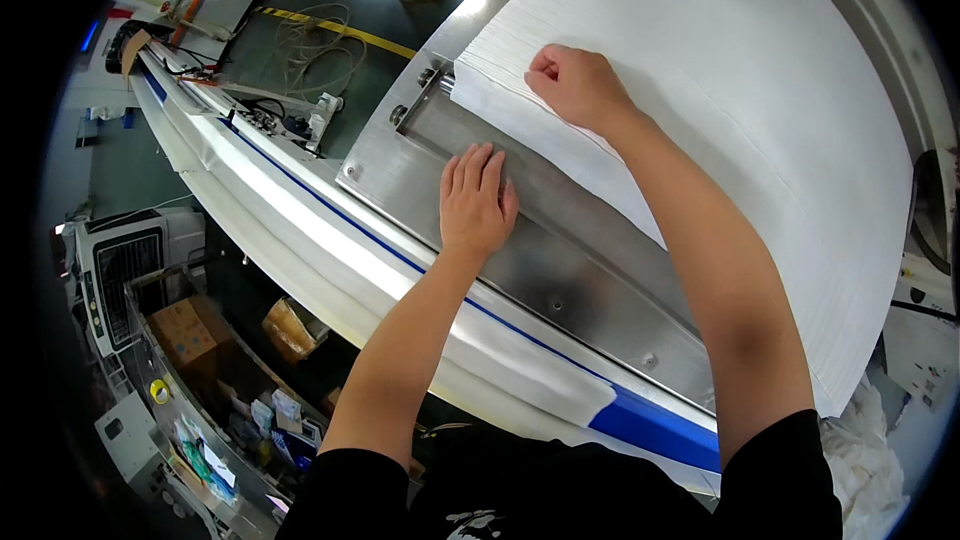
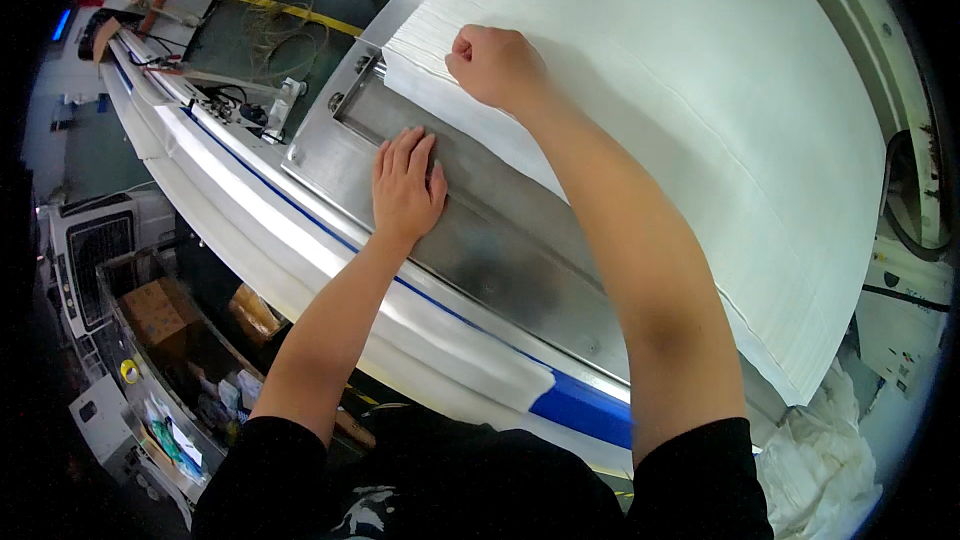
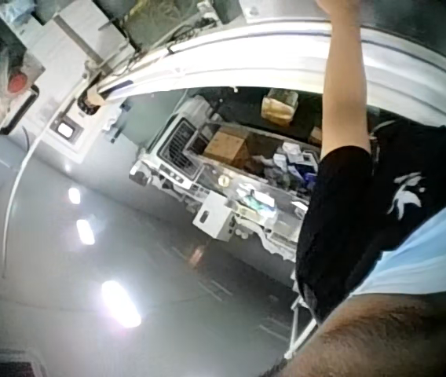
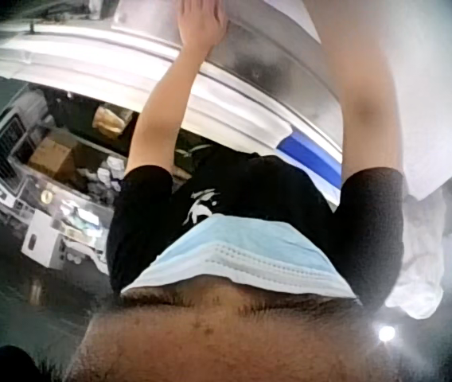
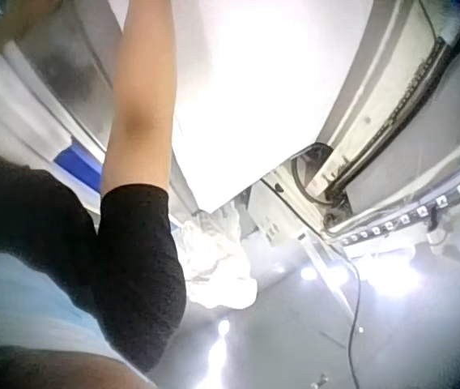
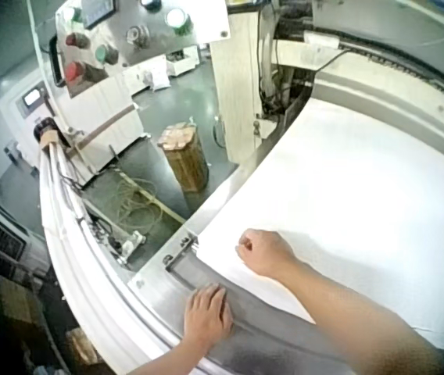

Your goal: The person repeatedly loads sheets of white paper into a large industrial machine. They pick up a sheet, align it on the metal feed tray, and push it into the machine's rollers. This process is repeated continuously throughout the video.

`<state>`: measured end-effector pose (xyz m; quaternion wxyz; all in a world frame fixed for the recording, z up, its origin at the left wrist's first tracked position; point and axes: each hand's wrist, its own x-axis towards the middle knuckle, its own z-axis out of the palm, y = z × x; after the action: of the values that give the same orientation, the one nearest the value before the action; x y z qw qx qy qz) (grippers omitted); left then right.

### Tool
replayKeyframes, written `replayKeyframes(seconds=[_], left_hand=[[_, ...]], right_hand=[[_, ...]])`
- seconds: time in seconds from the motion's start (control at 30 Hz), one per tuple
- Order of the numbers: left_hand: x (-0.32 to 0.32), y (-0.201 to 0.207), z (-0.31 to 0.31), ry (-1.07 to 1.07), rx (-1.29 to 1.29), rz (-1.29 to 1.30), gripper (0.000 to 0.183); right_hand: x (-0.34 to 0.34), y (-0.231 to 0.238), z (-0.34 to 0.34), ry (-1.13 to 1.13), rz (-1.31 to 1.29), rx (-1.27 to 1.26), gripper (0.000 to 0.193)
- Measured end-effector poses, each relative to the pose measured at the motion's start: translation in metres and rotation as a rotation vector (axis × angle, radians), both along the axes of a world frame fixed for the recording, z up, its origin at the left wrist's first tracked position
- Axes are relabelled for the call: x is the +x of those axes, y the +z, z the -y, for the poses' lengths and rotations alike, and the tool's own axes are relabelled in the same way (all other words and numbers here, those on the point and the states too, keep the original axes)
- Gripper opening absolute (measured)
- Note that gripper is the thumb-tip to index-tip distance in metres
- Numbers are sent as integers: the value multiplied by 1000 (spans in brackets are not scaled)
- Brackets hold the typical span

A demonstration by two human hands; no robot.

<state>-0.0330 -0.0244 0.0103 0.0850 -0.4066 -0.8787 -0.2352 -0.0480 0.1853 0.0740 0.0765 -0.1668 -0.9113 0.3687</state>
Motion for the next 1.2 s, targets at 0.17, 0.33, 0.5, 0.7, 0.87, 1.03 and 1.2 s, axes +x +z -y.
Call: replayKeyframes(seconds=[0.17,0.33,0.5,0.7,0.87,1.03,1.2], left_hand=[[-1,-1,-1,1,-11,26,35],[-1,1,-2,-18,-4,29,36],[-27,10,-10,-5,108,37,40],[-89,27,-45,-92,79,-282,47],[-98,19,-48,-113,-9,-293,47],[-96,17,-44,-115,-10,-254,42],[-91,17,-36,-100,50,-248,35]], right_hand=[[-18,-12,-10,-42,56,14,19],[-17,-13,-9,-115,52,57,18],[-14,-18,-8,-143,5,129,17],[-14,-19,-10,-168,8,76,17],[-14,-19,-9,-169,-6,78,16],[-12,-22,-11,-168,-42,119,16],[-12,-23,-12,-177,-34,134,17]])
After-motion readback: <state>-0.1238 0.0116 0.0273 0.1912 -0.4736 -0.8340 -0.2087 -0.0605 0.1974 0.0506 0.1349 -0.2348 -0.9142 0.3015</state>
